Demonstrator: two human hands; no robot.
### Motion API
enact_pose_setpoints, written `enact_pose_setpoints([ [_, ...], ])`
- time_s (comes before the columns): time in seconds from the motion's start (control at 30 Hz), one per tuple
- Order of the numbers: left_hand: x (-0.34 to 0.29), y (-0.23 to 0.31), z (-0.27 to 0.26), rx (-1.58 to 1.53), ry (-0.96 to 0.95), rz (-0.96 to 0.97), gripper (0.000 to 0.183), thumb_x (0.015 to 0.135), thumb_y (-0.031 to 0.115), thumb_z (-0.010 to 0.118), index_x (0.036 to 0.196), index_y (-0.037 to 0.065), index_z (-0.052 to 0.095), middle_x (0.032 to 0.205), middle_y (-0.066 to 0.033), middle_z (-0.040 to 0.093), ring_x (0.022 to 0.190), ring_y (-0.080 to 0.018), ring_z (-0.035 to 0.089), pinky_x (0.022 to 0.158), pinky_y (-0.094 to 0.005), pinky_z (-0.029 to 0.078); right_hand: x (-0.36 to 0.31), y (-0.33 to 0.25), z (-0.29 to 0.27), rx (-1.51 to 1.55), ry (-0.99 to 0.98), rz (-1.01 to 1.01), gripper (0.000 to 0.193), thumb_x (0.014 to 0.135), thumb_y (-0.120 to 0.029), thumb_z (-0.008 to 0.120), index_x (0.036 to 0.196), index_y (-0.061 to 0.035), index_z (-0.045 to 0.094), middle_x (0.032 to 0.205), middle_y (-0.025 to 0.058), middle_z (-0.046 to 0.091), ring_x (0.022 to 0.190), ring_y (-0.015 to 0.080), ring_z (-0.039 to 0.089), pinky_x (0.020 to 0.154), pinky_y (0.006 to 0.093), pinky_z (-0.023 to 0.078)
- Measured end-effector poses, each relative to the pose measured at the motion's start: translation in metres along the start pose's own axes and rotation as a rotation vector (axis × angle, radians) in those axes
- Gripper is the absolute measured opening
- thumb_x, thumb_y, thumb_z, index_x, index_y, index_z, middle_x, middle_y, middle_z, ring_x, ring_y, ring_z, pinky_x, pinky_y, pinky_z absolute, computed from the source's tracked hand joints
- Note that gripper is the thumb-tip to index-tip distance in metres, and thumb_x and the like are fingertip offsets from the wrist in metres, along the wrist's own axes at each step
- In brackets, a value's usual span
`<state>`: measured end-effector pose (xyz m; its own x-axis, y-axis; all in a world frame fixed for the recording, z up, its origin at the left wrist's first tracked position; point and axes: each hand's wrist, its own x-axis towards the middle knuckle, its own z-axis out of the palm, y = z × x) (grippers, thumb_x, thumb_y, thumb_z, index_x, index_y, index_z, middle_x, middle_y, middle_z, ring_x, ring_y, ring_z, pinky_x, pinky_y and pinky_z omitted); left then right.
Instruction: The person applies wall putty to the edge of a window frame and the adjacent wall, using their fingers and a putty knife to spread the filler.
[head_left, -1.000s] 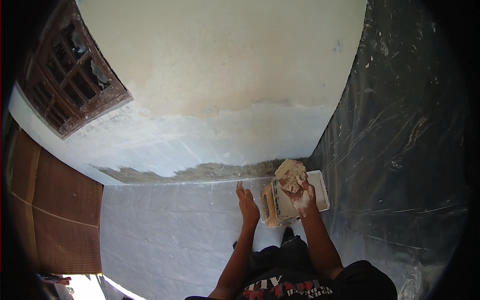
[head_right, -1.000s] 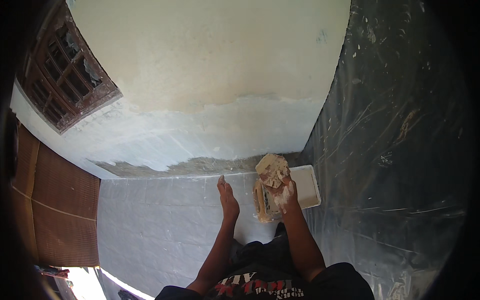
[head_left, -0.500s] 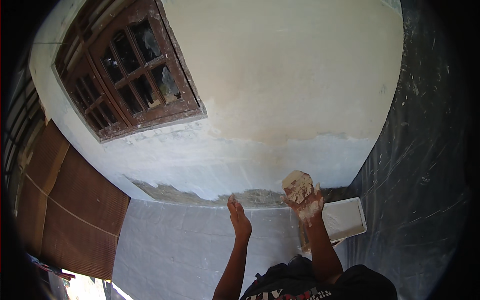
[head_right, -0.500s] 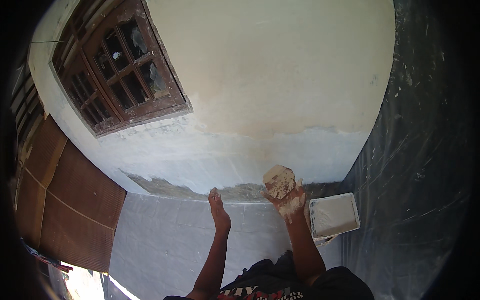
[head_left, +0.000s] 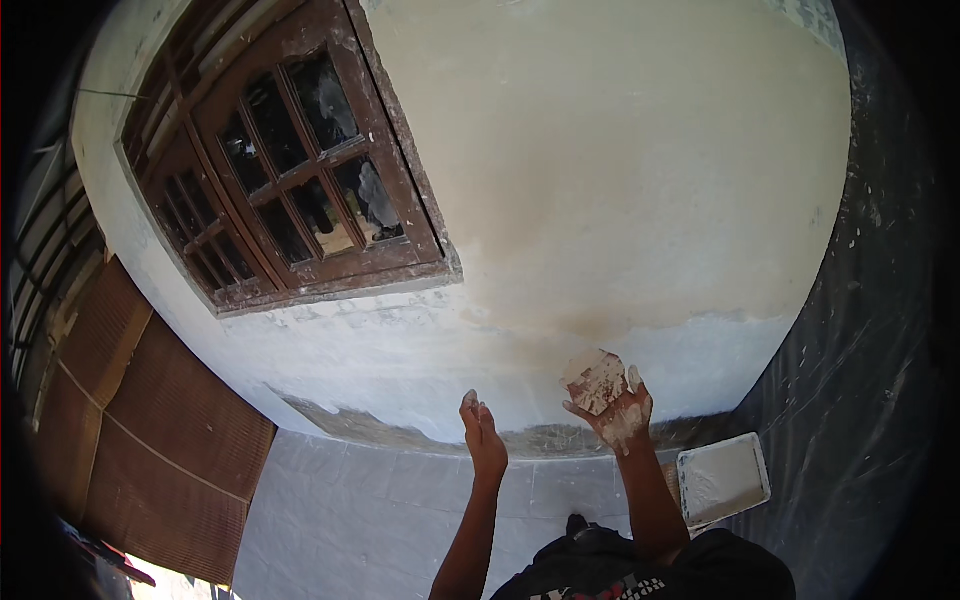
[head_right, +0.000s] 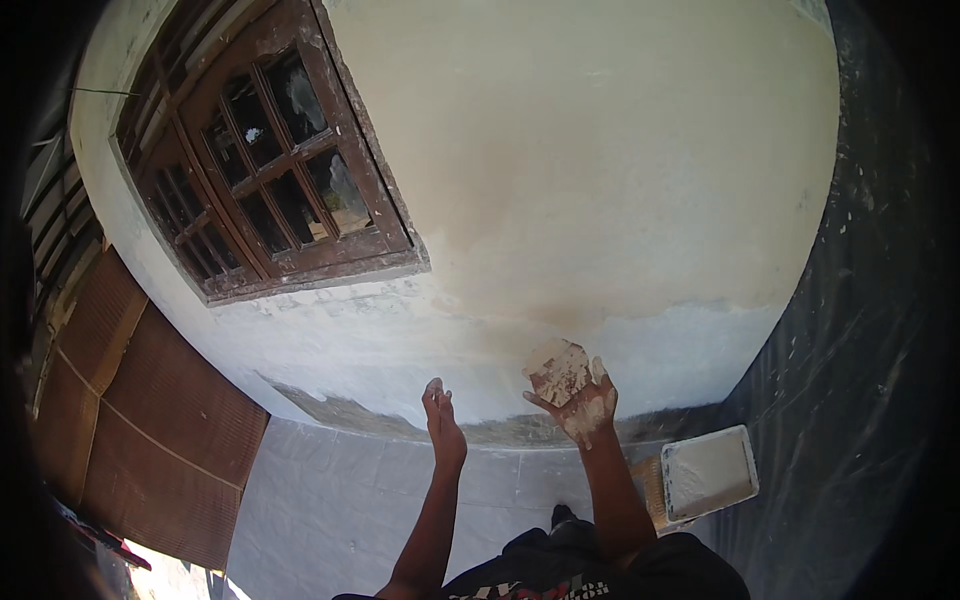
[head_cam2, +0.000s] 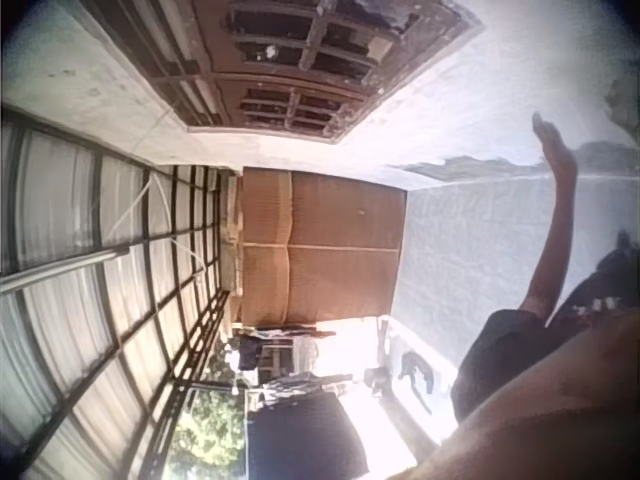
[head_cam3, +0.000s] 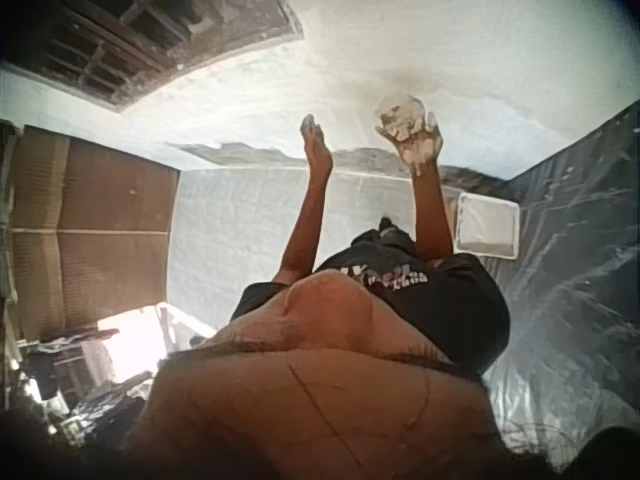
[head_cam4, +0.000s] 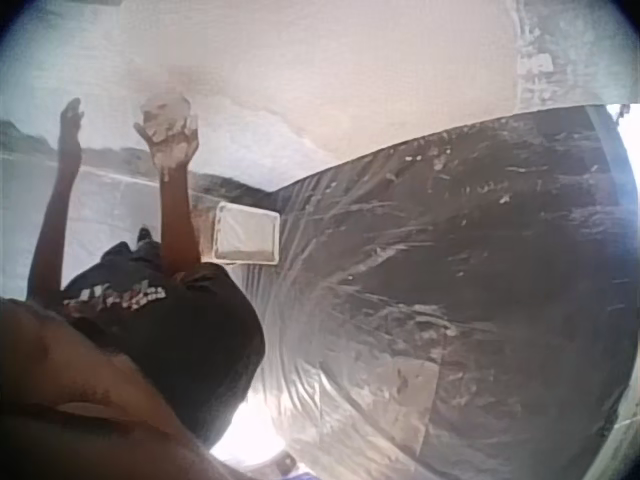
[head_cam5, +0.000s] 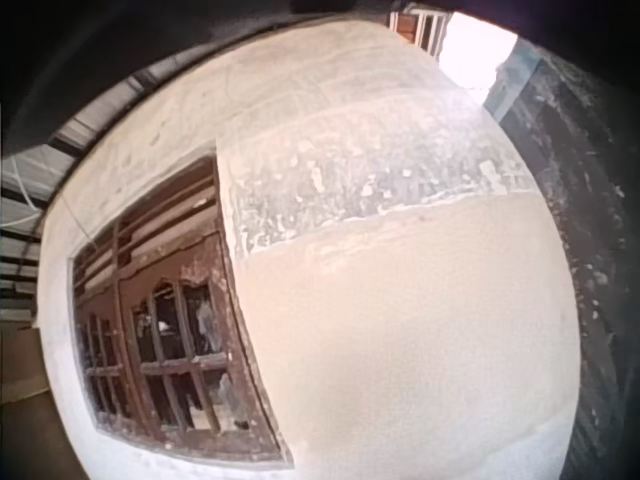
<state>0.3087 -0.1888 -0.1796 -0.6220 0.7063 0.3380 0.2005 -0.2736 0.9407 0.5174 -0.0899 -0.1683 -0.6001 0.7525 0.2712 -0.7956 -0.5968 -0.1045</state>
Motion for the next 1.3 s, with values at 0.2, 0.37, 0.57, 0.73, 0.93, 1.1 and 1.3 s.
enact_pose_setpoints([
  [0.2,0.074,0.014,-0.001,-0.049,0.000,0.093,0.048,0.106,0.016,0.038,0.148,-0.006,0.028,0.154,-0.0257,0.033,0.144,-0.0353,0.035,0.117,-0.0422,0.028,0.082,0.009,-0.018,-0.253,-0.082,-0.044,0.072,0.093,-0.058,0.051,0.150,-0.0173,0.039,0.137,0.0188,0.055,0.128,0.0459,0.050,0.105,0.0691,0.037],
  [0.37,0.123,0.017,-0.014,0.014,0.031,0.234,0.047,0.105,0.012,0.039,0.147,-0.006,0.027,0.154,-0.0251,0.034,0.143,-0.0351,0.035,0.118,-0.0435,0.026,0.129,0.024,-0.002,-0.390,-0.010,-0.044,0.078,0.090,-0.060,0.056,0.151,-0.0145,0.036,0.137,0.0177,0.055,0.129,0.0429,0.051,0.106,0.0664,0.038],
  [0.57,0.189,0.015,-0.015,0.008,-0.029,0.397,0.047,0.103,0.011,0.040,0.145,-0.008,0.029,0.152,-0.0253,0.037,0.143,-0.0339,0.035,0.119,-0.0447,0.025,0.159,0.043,0.005,-0.633,-0.211,-0.239,0.075,0.089,-0.056,0.062,0.141,-0.0067,0.041,0.135,0.0172,0.053,0.130,0.0374,0.051,0.105,0.0561,0.043],
  [0.73,0.244,0.013,-0.023,0.049,-0.156,0.576,0.047,0.100,0.009,0.042,0.143,-0.008,0.032,0.151,-0.0264,0.039,0.142,-0.0360,0.037,0.118,-0.0470,0.026,0.176,0.071,0.029,-1.004,-0.026,-0.446,0.056,0.090,-0.043,0.061,0.127,-0.0035,0.047,0.135,0.0164,0.049,0.128,0.0301,0.050,0.098,0.0457,0.047],
  [0.93,0.305,0.008,-0.031,0.091,-0.307,0.920,0.046,0.098,0.007,0.042,0.141,-0.007,0.034,0.147,-0.0272,0.043,0.141,-0.0401,0.039,0.114,-0.0499,0.032,0.196,0.114,0.036,-1.244,-0.056,-0.769,0.058,0.091,-0.047,0.062,0.130,-0.0069,0.048,0.136,0.0194,0.047,0.126,0.0295,0.048,0.095,0.0449,0.048],
  [1.1,0.344,0.005,-0.029,0.108,-0.404,1.145,0.044,0.089,0.001,0.048,0.132,0.000,0.042,0.138,-0.0307,0.053,0.133,-0.0472,0.046,0.108,-0.0566,0.034,0.226,0.140,0.028,-2.049,0.125,-1.265,0.055,0.078,-0.028,0.067,0.127,-0.0050,0.055,0.136,0.0244,0.045,0.125,0.0404,0.045,0.100,0.0528,0.042],
  [1.3,0.357,-0.005,-0.032,0.090,-0.470,1.255,0.048,0.092,0.014,0.046,0.137,0.002,0.034,0.137,-0.0307,0.054,0.130,-0.0487,0.049,0.108,-0.0576,0.034,0.277,0.156,0.007,-2.313,0.316,-1.594,0.063,0.070,-0.023,0.075,0.128,-0.0063,0.055,0.139,0.0261,0.045,0.127,0.0456,0.040,0.107,0.0556,0.032],
])
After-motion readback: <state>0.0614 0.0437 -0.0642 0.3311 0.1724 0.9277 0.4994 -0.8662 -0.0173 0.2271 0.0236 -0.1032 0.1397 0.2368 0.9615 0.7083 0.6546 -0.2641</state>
